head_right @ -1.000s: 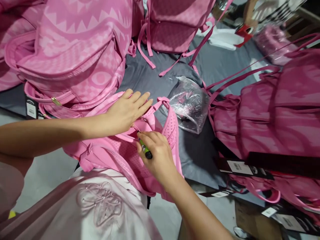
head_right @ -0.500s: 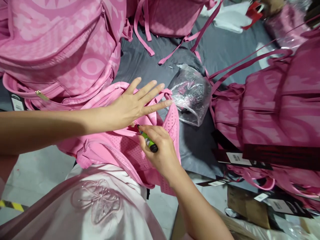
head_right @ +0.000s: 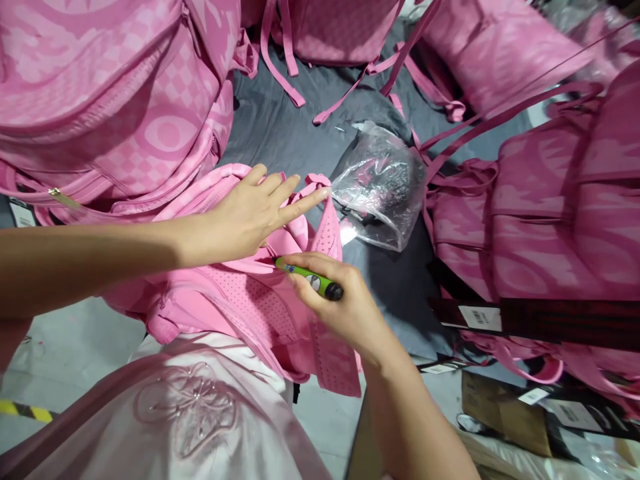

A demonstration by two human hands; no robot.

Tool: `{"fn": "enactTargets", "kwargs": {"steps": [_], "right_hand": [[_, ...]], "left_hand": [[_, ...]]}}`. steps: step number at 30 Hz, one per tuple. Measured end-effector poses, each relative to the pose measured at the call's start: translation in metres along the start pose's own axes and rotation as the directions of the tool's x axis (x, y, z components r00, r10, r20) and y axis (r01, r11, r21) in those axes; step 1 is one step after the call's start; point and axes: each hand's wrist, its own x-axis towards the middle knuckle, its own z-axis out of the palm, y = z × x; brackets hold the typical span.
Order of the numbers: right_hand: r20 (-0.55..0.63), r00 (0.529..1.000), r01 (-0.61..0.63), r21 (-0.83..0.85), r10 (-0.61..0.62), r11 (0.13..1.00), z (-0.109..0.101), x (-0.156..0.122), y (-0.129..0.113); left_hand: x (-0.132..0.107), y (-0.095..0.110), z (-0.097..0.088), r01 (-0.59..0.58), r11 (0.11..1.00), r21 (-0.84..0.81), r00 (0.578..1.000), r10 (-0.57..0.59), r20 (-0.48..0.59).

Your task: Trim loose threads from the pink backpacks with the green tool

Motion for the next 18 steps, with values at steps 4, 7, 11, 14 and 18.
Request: {"fn": "enactTargets", "kwargs": {"steps": [4, 7, 11, 14, 18], "right_hand": [[-0.046, 0.998, 0.043, -0.017, -0.044, 0.999, 0.001, 0.008, 0.002], [-0.072, 0.997, 0.022, -0.001, -0.022, 1.0, 0.004, 0.013, 0.007], [-0.072, 0.993, 0.09, -0.063, -0.095, 0.994, 0.01, 0.017, 0.011], [-0.097, 0.976, 0.183, -0.125, -0.196, 0.975, 0.013, 0.012, 0.014], [-0.16, 0.956, 0.23, -0.117, -0.247, 0.966, 0.019, 0.002, 0.017]], "left_hand": [[0.003, 0.0, 0.003, 0.01, 1.0, -0.009, 1.0, -0.01, 0.009], [0.005, 0.001, 0.006, 0.013, 0.999, -0.041, 1.0, -0.012, 0.014], [0.006, 0.0, 0.002, 0.025, 0.994, -0.107, 0.999, -0.021, 0.037], [0.002, -0.008, -0.011, 0.009, 0.994, -0.112, 0.997, -0.001, 0.077], [-0.008, -0.019, -0.024, 0.078, 0.997, -0.01, 0.991, -0.077, 0.113]]}}
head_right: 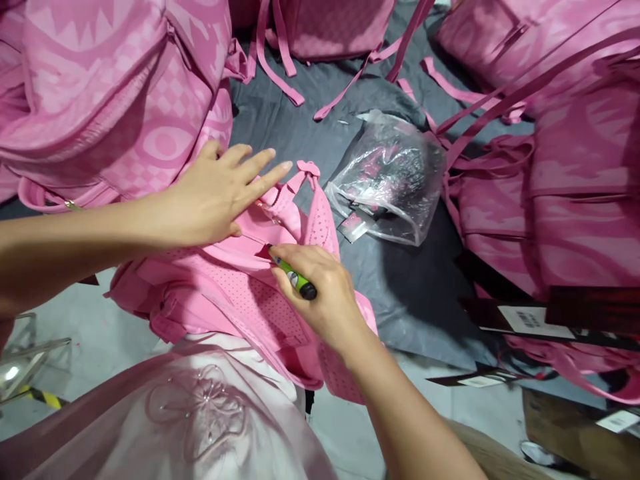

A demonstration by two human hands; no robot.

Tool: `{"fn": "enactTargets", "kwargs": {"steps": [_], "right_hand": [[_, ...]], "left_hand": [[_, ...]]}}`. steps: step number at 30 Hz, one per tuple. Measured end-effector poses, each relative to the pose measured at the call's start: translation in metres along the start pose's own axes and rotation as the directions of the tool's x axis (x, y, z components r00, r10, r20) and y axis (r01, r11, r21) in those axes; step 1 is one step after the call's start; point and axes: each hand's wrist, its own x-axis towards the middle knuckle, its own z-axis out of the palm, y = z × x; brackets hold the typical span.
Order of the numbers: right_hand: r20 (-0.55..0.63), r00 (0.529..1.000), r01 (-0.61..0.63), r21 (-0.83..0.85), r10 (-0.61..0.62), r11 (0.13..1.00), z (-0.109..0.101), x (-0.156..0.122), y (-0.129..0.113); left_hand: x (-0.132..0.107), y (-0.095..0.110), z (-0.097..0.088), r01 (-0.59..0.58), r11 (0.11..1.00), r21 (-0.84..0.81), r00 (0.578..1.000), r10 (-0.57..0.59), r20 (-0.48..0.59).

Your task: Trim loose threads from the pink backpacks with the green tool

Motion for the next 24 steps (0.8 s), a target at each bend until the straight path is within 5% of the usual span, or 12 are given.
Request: {"fn": "enactTargets", "kwargs": {"steps": [11, 17, 24], "right_hand": [[-0.065, 0.997, -0.024, 0.184, 0.037, 0.983, 0.017, 0.01, -0.013], [-0.021, 1.0, 0.0, 0.015, 0.0, 1.0, 0.021, 0.016, -0.017], [-0.108, 0.994, -0.013, -0.031, 0.009, 0.999, 0.033, 0.017, -0.025]], "left_hand": [[-0.006, -0.001, 0.002, 0.024, 0.999, 0.044, 1.0, -0.024, 0.013], [-0.005, -0.003, 0.005, 0.031, 0.999, 0.031, 0.999, -0.032, 0.009], [-0.005, -0.005, 0.004, 0.032, 0.999, 0.022, 0.999, -0.032, 0.029]]}}
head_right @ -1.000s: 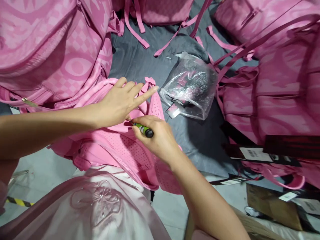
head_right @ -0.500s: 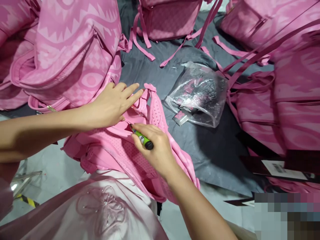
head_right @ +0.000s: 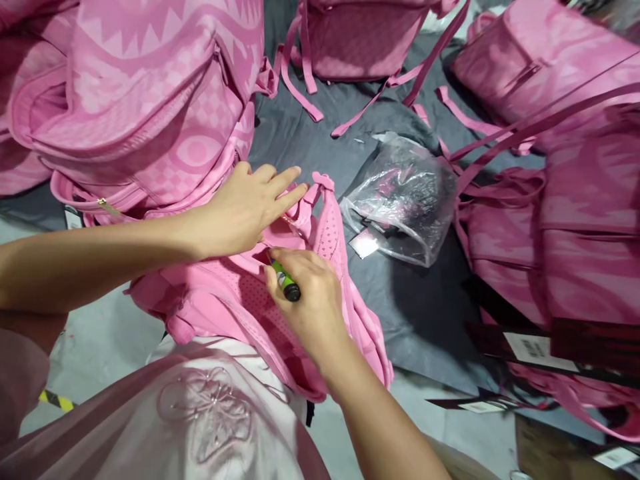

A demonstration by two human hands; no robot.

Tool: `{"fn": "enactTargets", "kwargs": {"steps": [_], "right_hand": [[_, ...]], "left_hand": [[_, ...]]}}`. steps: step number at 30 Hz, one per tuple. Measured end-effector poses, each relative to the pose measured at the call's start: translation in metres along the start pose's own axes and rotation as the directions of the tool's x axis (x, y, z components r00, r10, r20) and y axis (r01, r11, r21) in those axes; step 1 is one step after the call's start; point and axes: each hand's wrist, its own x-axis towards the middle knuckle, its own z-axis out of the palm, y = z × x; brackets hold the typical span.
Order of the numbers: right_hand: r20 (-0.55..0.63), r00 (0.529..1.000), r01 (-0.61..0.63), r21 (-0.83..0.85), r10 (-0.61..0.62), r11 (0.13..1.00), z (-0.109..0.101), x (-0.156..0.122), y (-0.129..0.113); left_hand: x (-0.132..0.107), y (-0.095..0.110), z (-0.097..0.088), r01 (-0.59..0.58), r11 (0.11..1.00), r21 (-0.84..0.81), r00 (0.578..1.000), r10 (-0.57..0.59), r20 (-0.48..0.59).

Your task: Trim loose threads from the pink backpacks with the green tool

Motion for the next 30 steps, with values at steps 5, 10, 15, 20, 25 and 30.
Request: {"fn": "enactTargets", "kwargs": {"steps": [5, 10, 15, 20, 25, 30], "right_hand": [[-0.012, 0.999, -0.052, -0.028, 0.052, 0.998, 0.003, -0.003, -0.005], [-0.033, 0.994, -0.101, -0.018, 0.1, 0.995, 0.004, -0.004, -0.007], [-0.075, 0.988, -0.132, -0.006, 0.131, 0.991, 0.009, -0.005, -0.008], [-0.074, 0.985, -0.156, 0.005, 0.156, 0.988, 0.009, -0.006, -0.008], [-0.084, 0.981, -0.17, 0.041, 0.173, 0.985, 0.011, -0.007, -0.009], [-0.073, 0.979, -0.18, 0.106, 0.189, 0.978, 0.013, -0.007, -0.008]], "left_hand": [[0.001, -0.001, 0.003, -0.001, 1.0, -0.024, 1.0, 0.001, -0.013], [0.0, -0.001, 0.001, 0.001, 0.997, -0.075, 1.0, -0.001, -0.004], [0.0, 0.0, 0.001, 0.004, 0.995, -0.099, 1.0, -0.003, 0.009], [0.001, 0.0, 0.002, 0.005, 0.994, -0.108, 1.0, -0.005, 0.005], [-0.001, 0.0, 0.0, 0.001, 0.998, -0.061, 1.0, 0.0, 0.026], [-0.001, 0.0, -0.005, 0.008, 0.998, -0.059, 0.999, -0.005, 0.04]]}}
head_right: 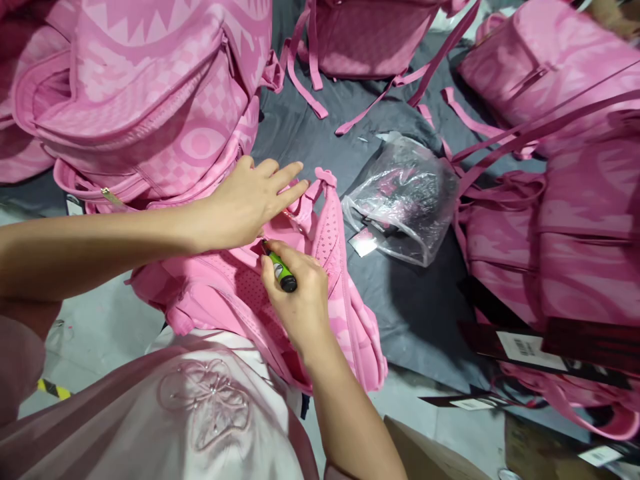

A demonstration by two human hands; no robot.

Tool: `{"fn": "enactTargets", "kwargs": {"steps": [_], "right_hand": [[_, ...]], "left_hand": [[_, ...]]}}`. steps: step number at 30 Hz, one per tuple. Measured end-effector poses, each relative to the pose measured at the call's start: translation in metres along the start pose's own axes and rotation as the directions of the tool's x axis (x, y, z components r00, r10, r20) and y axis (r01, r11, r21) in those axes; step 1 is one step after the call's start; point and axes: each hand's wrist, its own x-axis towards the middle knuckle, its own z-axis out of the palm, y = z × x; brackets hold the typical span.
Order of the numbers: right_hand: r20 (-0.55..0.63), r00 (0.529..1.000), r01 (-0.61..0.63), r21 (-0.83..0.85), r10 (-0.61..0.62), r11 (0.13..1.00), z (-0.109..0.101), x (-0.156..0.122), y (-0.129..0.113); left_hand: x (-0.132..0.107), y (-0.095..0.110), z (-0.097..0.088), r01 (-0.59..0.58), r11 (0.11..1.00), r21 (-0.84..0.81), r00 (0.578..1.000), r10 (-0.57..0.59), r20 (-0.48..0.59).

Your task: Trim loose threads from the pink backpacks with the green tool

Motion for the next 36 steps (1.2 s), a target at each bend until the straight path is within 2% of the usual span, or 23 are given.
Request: {"fn": "enactTargets", "kwargs": {"steps": [6, 12, 14, 20, 28, 36], "right_hand": [[-0.024, 1.0, 0.007, -0.086, -0.009, 0.996, -0.005, -0.008, -0.004], [-0.038, 0.996, 0.073, -0.103, -0.077, 0.992, 0.003, -0.01, -0.006], [-0.049, 0.997, 0.062, -0.094, -0.066, 0.994, 0.004, -0.009, -0.004], [-0.059, 0.998, 0.029, -0.024, -0.03, 0.999, 0.004, -0.008, 0.001], [-0.06, 0.998, -0.008, 0.256, 0.024, 0.967, 0.027, 0.002, -0.001], [-0.115, 0.992, 0.075, 0.247, -0.047, 0.966, 0.029, 0.0, 0.005]], "left_hand": [[-0.014, -0.007, -0.014, -0.015, 0.999, 0.037, 0.996, 0.012, 0.091], [-0.033, 0.001, -0.019, 0.1, 0.986, 0.134, 0.987, -0.115, 0.116], [-0.032, 0.002, -0.016, 0.104, 0.981, 0.162, 0.986, -0.122, 0.109], [-0.024, -0.012, -0.005, 0.001, 0.992, 0.126, 0.997, -0.011, 0.077], [-0.02, -0.011, -0.003, 0.013, 0.987, 0.162, 0.996, -0.027, 0.08], [-0.017, -0.017, -0.012, -0.042, 0.989, 0.144, 0.983, 0.015, 0.18]]}}
